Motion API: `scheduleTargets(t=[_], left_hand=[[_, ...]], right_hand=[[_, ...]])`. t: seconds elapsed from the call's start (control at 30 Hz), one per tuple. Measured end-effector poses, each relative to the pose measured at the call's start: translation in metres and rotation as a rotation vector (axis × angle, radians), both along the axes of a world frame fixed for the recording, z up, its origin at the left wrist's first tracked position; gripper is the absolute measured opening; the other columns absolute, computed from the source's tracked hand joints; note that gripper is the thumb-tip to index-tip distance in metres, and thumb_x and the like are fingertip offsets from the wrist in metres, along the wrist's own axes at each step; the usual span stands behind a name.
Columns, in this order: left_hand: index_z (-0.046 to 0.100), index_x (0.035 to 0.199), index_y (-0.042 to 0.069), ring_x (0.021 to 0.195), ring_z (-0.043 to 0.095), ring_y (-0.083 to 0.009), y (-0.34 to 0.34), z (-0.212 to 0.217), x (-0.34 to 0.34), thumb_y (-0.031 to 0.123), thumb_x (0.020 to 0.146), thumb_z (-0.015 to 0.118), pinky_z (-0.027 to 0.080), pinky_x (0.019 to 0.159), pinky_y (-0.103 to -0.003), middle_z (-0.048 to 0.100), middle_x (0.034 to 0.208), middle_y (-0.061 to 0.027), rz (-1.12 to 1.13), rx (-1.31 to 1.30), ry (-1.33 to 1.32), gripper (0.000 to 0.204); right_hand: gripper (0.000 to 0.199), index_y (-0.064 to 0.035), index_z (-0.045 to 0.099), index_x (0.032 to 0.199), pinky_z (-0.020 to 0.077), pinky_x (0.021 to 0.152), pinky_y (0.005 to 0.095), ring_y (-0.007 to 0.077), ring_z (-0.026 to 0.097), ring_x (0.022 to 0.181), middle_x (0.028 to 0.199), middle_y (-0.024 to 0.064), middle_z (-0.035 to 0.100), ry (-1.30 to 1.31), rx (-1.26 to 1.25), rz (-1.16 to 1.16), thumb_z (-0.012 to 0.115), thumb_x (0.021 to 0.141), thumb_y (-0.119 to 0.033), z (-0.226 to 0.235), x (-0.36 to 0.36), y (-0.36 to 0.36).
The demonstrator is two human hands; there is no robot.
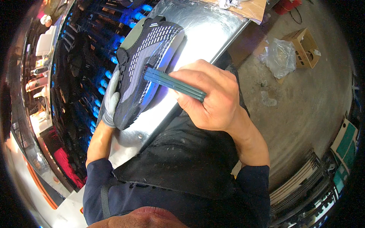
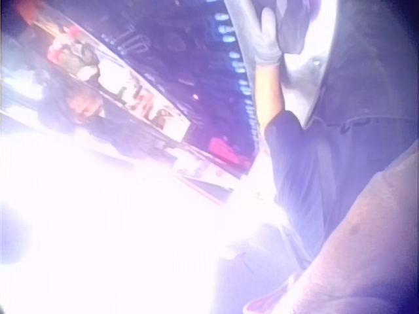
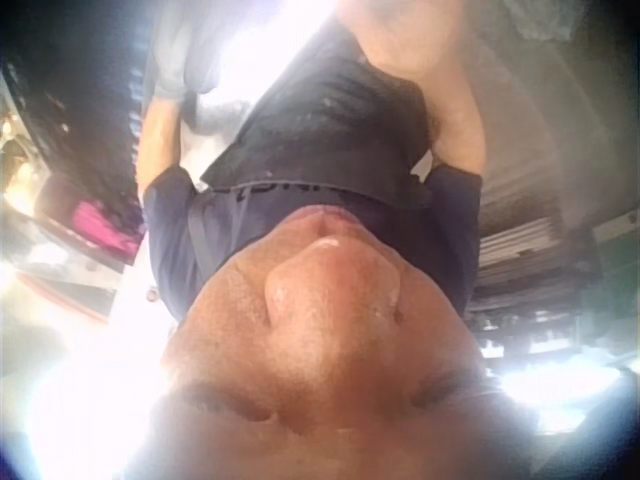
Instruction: The person cleans the soles of multiple sneakers using a brush and a liquid solution. They repeatedly dip the brush into a white bottle and scrub the bottom of each shoe on a metal workbench.
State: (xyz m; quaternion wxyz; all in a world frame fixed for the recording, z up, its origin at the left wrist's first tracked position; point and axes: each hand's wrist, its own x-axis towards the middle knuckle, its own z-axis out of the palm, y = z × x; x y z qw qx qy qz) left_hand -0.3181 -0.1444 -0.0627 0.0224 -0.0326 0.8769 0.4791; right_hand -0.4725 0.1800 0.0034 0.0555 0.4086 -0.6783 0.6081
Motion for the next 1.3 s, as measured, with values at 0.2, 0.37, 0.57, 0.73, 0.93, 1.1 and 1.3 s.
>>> scheduleTargets(t=[0.2,0.37,0.57,0.73,0.93,1.1,1.3], left_hand=[[0.042,0.151,-0.008,0.133,0.058,-0.0282,0.019,0.022,-0.017,0.036,0.102,0.056,0.042,0.115,-0.039,0.056,0.148,-0.0221,-0.015,0.145,0.027,0.067],[0.041,0.151,-0.004,0.134,0.057,-0.0423,0.019,0.016,-0.026,0.028,0.092,0.074,0.048,0.111,-0.046,0.049,0.150,-0.0309,-0.201,-0.199,0.542,0.074],[0.029,0.158,0.004,0.136,0.052,-0.0495,0.047,0.010,-0.052,0.027,0.070,0.096,0.045,0.114,-0.054,0.045,0.151,-0.0333,-0.249,-0.523,0.784,0.113],[0.033,0.153,0.005,0.131,0.057,-0.0501,0.053,0.017,-0.057,0.026,0.072,0.095,0.046,0.113,-0.053,0.048,0.148,-0.0336,-0.264,-0.491,0.801,0.105],[0.032,0.153,0.007,0.131,0.058,-0.0479,0.042,0.007,-0.054,0.020,0.076,0.092,0.047,0.113,-0.051,0.045,0.150,-0.0344,-0.287,-0.441,0.753,0.098],[0.034,0.152,0.008,0.132,0.057,-0.0463,0.046,0.005,-0.055,0.020,0.076,0.092,0.047,0.113,-0.049,0.045,0.150,-0.0348,-0.266,-0.449,0.733,0.097],[0.031,0.156,0.008,0.135,0.054,-0.0476,0.047,0.015,-0.057,0.025,0.072,0.095,0.045,0.114,-0.051,0.044,0.151,-0.0348,-0.291,-0.461,0.694,0.107]], right_hand=[[0.023,0.0035,0.071,0.102,0.0535,0.059,0.0329,0.0267,0.067,0.066,0.084,0.0139,0.069,0.017,0.014,0.046,0.075,0.080,-0.002,0.002,0.018,0.003],[0.019,0.0059,0.070,0.104,0.0546,0.065,0.0327,0.0205,0.069,0.073,0.088,0.0140,0.071,-0.337,-0.130,0.146,0.072,0.087,-0.003,-0.003,0.048,0.003],[0.022,0.0072,0.068,0.113,0.0600,0.077,0.0319,0.0186,0.071,0.085,0.096,0.0135,0.072,-0.834,-0.501,0.014,0.068,0.099,-0.010,-0.051,0.049,-0.002],[0.022,0.0120,0.066,0.114,0.0623,0.077,0.0328,0.0221,0.071,0.088,0.101,0.0182,0.071,-0.649,-0.346,0.005,0.065,0.098,-0.003,-0.045,0.065,0.013],[0.013,0.0073,0.070,0.106,0.0512,0.070,0.0244,0.0120,0.065,0.081,0.096,0.0096,0.070,-0.517,-0.203,-0.058,0.071,0.094,0.001,-0.013,0.020,0.022],[0.015,0.0085,0.072,0.103,0.0494,0.068,0.0259,0.0141,0.064,0.079,0.095,0.0135,0.070,-0.345,-0.054,0.024,0.073,0.090,0.002,-0.006,0.011,0.028],[0.015,0.0078,0.072,0.102,0.0513,0.068,0.0277,0.0196,0.066,0.078,0.095,0.0167,0.071,-0.286,-0.019,0.055,0.074,0.088,0.001,0.004,0.023,0.031]])
